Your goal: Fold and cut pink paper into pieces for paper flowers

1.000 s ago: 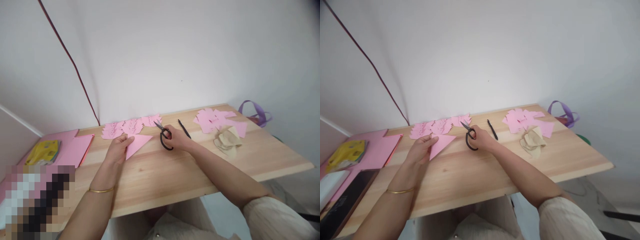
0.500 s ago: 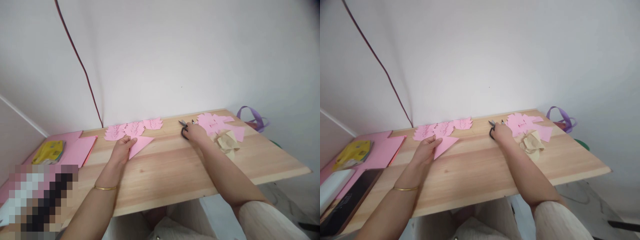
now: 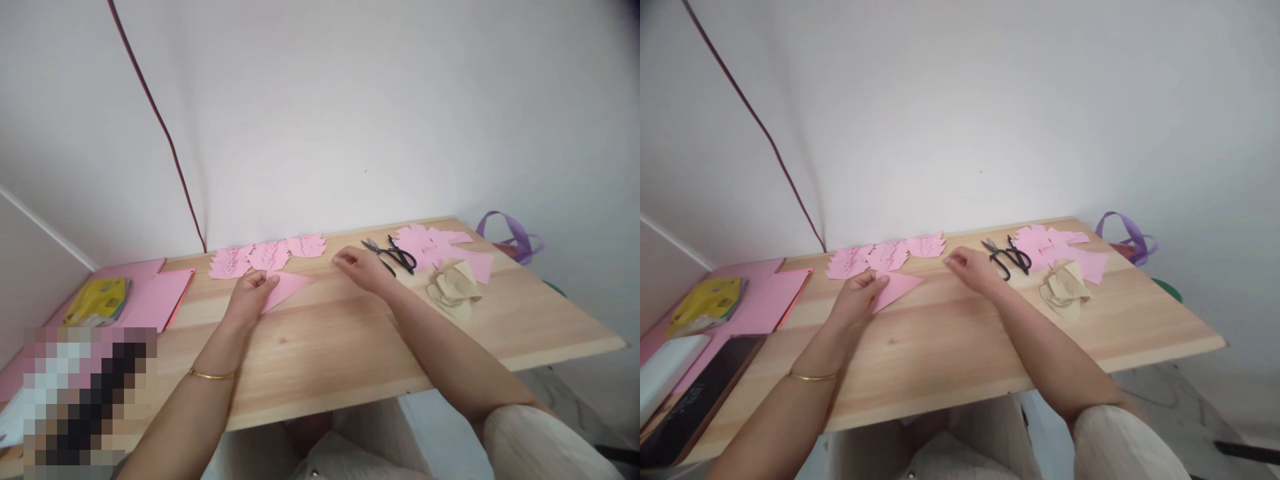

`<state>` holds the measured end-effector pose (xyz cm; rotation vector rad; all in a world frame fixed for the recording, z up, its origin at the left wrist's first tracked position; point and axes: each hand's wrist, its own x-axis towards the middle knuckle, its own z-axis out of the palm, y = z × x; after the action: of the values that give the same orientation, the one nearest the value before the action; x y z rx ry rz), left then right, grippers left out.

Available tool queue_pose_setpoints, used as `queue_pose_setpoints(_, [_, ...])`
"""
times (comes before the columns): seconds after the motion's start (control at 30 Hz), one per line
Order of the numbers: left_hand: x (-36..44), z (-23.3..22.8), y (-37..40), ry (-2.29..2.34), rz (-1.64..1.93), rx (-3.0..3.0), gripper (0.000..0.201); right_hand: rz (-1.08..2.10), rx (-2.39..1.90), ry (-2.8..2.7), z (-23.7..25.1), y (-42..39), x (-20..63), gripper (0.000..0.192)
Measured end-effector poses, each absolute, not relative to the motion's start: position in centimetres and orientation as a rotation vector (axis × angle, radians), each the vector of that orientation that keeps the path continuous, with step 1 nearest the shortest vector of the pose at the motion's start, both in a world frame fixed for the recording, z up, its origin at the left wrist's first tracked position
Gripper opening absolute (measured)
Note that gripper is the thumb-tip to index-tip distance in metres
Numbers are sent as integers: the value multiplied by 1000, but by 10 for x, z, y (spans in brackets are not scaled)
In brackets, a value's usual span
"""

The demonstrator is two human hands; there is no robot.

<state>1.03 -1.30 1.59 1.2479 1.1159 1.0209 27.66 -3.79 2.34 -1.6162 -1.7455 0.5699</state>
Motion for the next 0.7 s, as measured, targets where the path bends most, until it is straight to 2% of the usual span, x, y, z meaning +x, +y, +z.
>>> queue_pose_setpoints(0.1, [12, 13, -15, 1106, 1009, 1313, 25, 933, -1379, -1777, 19, -46, 248, 33])
queue_pose_setpoints(0.2, [12, 8, -14, 1091, 962, 1310, 25, 1117, -1252, -1718, 15, -51, 233, 37])
queue_pose_setpoints(0.4, [13, 7, -16, 1055, 882, 1223, 28, 1229, -1182, -1732, 10, -50, 233, 29])
queue_pose_setpoints(0.7, [18, 11, -22, 1003, 829, 1188, 24, 1324, -1155, -1813, 16, -51, 241, 31])
